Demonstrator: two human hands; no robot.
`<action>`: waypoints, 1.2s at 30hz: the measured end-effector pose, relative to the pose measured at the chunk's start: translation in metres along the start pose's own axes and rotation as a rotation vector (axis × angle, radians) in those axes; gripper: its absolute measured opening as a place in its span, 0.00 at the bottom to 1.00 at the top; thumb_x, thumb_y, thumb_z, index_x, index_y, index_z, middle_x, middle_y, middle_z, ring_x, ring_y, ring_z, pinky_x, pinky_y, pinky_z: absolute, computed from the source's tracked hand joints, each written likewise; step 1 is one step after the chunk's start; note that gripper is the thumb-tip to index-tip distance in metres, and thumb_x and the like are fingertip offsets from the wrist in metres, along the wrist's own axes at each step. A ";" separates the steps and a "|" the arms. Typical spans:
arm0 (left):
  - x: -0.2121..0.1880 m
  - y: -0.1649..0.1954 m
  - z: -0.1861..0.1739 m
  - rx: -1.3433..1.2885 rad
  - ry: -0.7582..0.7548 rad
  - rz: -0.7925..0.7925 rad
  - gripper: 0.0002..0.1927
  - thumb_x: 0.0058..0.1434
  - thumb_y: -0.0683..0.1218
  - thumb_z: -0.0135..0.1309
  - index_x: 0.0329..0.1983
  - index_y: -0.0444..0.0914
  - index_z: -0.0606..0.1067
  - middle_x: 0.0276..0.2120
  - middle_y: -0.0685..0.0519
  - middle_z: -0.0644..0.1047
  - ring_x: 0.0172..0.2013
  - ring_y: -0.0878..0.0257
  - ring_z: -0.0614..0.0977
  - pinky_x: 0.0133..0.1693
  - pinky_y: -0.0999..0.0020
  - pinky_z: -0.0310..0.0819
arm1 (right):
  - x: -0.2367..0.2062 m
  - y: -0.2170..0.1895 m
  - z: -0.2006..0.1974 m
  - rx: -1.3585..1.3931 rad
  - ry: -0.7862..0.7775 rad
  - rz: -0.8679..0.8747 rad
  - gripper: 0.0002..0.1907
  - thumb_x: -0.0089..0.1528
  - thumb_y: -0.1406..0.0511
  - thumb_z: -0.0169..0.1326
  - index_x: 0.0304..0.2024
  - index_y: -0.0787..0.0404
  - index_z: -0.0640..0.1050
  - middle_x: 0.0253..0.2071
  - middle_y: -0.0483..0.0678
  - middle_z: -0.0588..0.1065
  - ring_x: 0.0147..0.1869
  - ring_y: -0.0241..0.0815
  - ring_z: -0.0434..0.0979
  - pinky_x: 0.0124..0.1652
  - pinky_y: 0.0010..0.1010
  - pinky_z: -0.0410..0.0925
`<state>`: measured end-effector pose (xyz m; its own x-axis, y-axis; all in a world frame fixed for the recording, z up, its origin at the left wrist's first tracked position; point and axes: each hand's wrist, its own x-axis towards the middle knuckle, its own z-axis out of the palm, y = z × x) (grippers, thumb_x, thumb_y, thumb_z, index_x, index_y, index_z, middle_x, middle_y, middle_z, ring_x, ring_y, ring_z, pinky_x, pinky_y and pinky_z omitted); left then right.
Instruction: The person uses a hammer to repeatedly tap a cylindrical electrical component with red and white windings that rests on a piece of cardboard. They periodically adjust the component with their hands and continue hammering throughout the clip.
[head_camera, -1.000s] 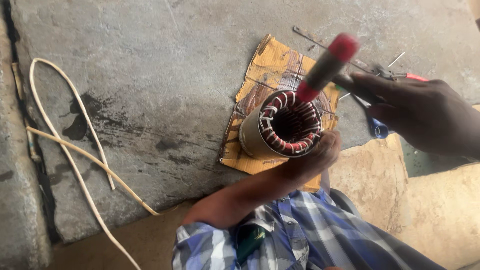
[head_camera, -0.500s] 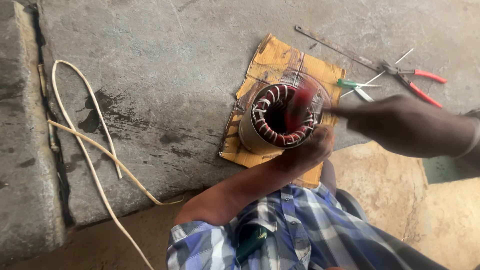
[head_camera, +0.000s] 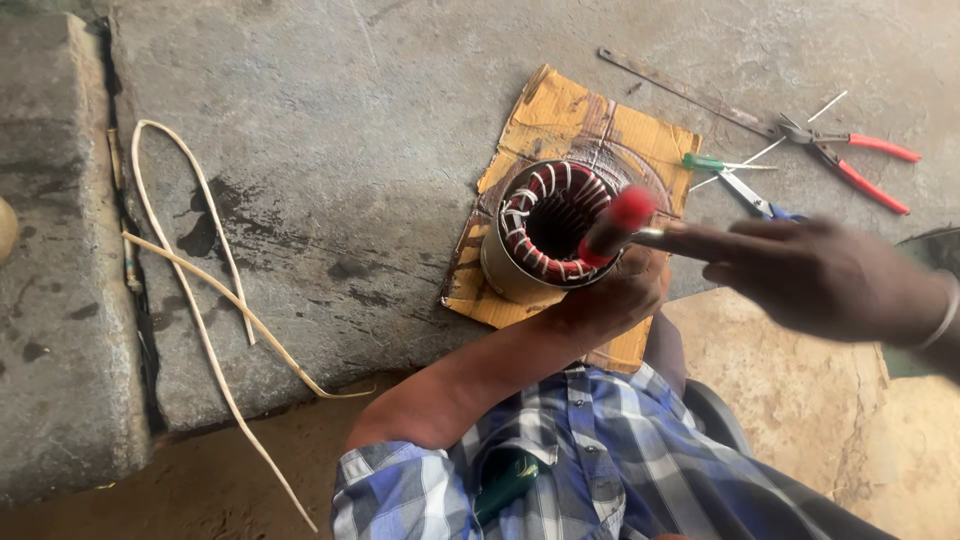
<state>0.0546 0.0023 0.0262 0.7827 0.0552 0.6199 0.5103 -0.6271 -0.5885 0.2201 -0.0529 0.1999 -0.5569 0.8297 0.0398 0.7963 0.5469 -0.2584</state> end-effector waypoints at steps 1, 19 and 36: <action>0.001 0.000 0.002 -0.075 -0.007 0.036 0.05 0.54 0.46 0.54 0.29 0.41 0.78 0.27 0.53 0.75 0.38 0.58 0.78 0.47 0.61 0.67 | -0.005 0.000 0.008 -0.023 0.112 -0.103 0.30 0.61 0.65 0.57 0.67 0.56 0.68 0.33 0.52 0.80 0.25 0.38 0.79 0.24 0.27 0.74; -0.003 0.011 0.010 -0.208 -0.010 -0.091 0.08 0.54 0.46 0.53 0.32 0.39 0.81 0.31 0.51 0.79 0.41 0.56 0.80 0.48 0.58 0.73 | -0.046 0.001 0.083 -0.046 0.413 0.140 0.20 0.59 0.70 0.60 0.54 0.59 0.79 0.34 0.51 0.77 0.30 0.47 0.77 0.31 0.38 0.71; 0.002 -0.003 -0.005 -0.009 -0.107 0.073 0.09 0.53 0.50 0.52 0.29 0.41 0.78 0.24 0.54 0.72 0.34 0.59 0.74 0.41 0.63 0.63 | 0.024 -0.004 -0.004 0.187 0.023 0.190 0.30 0.61 0.66 0.54 0.67 0.52 0.70 0.32 0.49 0.83 0.22 0.39 0.79 0.30 0.35 0.74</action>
<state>0.0532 0.0005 0.0315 0.8515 0.0918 0.5162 0.4480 -0.6390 -0.6253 0.2050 -0.0347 0.2056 -0.3942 0.9190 -0.0053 0.8277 0.3525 -0.4367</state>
